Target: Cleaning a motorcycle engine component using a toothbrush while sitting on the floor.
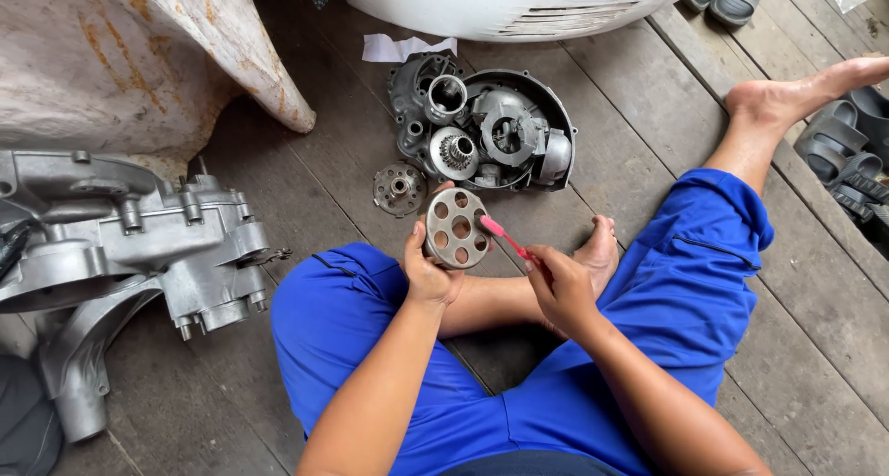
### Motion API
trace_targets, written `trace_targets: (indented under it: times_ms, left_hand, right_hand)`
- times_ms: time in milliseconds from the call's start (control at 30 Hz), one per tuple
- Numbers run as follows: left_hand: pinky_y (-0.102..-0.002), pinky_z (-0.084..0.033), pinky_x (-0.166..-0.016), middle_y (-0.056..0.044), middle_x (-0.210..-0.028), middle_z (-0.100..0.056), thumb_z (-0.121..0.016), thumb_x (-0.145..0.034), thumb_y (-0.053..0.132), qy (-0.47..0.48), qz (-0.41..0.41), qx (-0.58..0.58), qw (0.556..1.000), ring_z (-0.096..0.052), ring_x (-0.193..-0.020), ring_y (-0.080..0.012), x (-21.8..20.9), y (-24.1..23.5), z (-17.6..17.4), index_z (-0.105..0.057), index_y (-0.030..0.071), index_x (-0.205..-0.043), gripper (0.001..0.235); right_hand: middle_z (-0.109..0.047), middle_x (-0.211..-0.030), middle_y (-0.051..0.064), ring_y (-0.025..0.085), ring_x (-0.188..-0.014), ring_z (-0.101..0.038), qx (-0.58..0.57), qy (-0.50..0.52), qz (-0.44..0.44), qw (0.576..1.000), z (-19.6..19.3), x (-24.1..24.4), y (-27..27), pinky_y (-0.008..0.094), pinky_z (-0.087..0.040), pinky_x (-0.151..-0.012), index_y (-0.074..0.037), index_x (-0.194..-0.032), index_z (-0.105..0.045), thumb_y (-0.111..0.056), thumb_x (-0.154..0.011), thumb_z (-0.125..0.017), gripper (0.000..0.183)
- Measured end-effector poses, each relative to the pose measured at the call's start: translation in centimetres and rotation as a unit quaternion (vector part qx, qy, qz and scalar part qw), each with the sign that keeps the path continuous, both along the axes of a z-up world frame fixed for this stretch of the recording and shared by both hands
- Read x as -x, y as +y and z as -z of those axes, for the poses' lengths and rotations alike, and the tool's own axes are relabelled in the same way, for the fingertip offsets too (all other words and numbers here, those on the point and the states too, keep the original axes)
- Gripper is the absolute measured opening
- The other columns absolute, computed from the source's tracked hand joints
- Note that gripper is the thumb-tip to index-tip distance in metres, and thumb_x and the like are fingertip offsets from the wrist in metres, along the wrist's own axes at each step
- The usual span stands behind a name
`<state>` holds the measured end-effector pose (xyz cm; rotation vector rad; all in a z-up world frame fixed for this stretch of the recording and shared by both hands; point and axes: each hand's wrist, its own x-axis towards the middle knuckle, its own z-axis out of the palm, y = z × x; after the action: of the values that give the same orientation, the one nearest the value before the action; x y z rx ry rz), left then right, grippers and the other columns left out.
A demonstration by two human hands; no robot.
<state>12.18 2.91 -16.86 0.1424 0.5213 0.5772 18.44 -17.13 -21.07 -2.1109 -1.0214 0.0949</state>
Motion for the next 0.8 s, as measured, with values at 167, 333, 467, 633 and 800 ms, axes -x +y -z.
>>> trace_targets:
  times_ms: [167,333,467,633,800]
  left_hand:
    - [-0.043,-0.060,-0.057,-0.016,-0.101,-0.071,-0.056,-0.092,0.048,0.021,0.026,0.006,0.999,-0.068,-0.085,-0.0332,0.4,-0.5,-3.2,-0.068,0.013,-0.116,0.044]
    - [-0.039,-0.060,-0.064,-0.017,-0.095,-0.072,-0.061,-0.091,0.045,0.021,0.026,0.027,0.999,-0.069,-0.083,-0.0305,0.4,-0.2,-4.6,-0.071,0.012,-0.106,0.038]
    - [-0.035,-0.060,-0.064,-0.015,-0.092,-0.070,-0.059,-0.093,0.042,0.024,0.021,0.003,0.999,-0.068,-0.081,-0.0270,-0.1,-0.4,-3.8,-0.068,0.013,-0.104,0.032]
    - [-0.030,-0.054,-0.046,-0.017,-0.076,-0.067,-0.062,-0.090,0.045,0.031,0.043,0.025,0.998,-0.065,-0.063,-0.0247,0.2,0.0,-7.7,-0.066,0.011,-0.087,0.035]
    - [-0.026,-0.049,-0.045,-0.007,-0.063,-0.066,-0.067,-0.085,0.038,0.092,0.069,0.046,0.992,-0.068,-0.061,-0.0233,0.5,-0.1,-12.9,-0.059,0.013,-0.071,0.030]
  right_hand:
    - [-0.077,-0.088,0.010,0.032,-0.082,-0.075,0.013,0.011,-0.025,1.000,0.8,0.7,-0.4,0.041,-0.059,-0.078,-0.014,-0.106,-0.075,-0.012,-0.089,-0.071,0.018]
    - [-0.078,-0.090,0.008,0.031,-0.083,-0.076,0.003,0.051,-0.024,0.998,-1.7,1.3,0.7,0.039,-0.059,-0.078,-0.013,-0.107,-0.075,-0.016,-0.093,-0.070,0.015]
    - [-0.078,-0.090,0.014,0.038,-0.086,-0.074,-0.001,0.074,-0.001,0.997,-1.2,-0.4,0.8,0.047,-0.058,-0.077,-0.011,-0.110,-0.075,-0.012,-0.092,-0.069,0.019]
    - [-0.076,-0.085,0.011,0.034,-0.078,-0.075,-0.005,0.034,-0.037,0.999,-1.6,-0.1,0.9,0.042,-0.059,-0.073,-0.012,-0.106,-0.075,-0.012,-0.091,-0.070,0.016]
    - [-0.074,-0.084,0.008,0.031,-0.077,-0.073,-0.008,-0.004,-0.012,1.000,-1.3,-0.5,1.0,0.040,-0.058,-0.071,-0.014,-0.108,-0.074,-0.017,-0.094,-0.069,0.015]
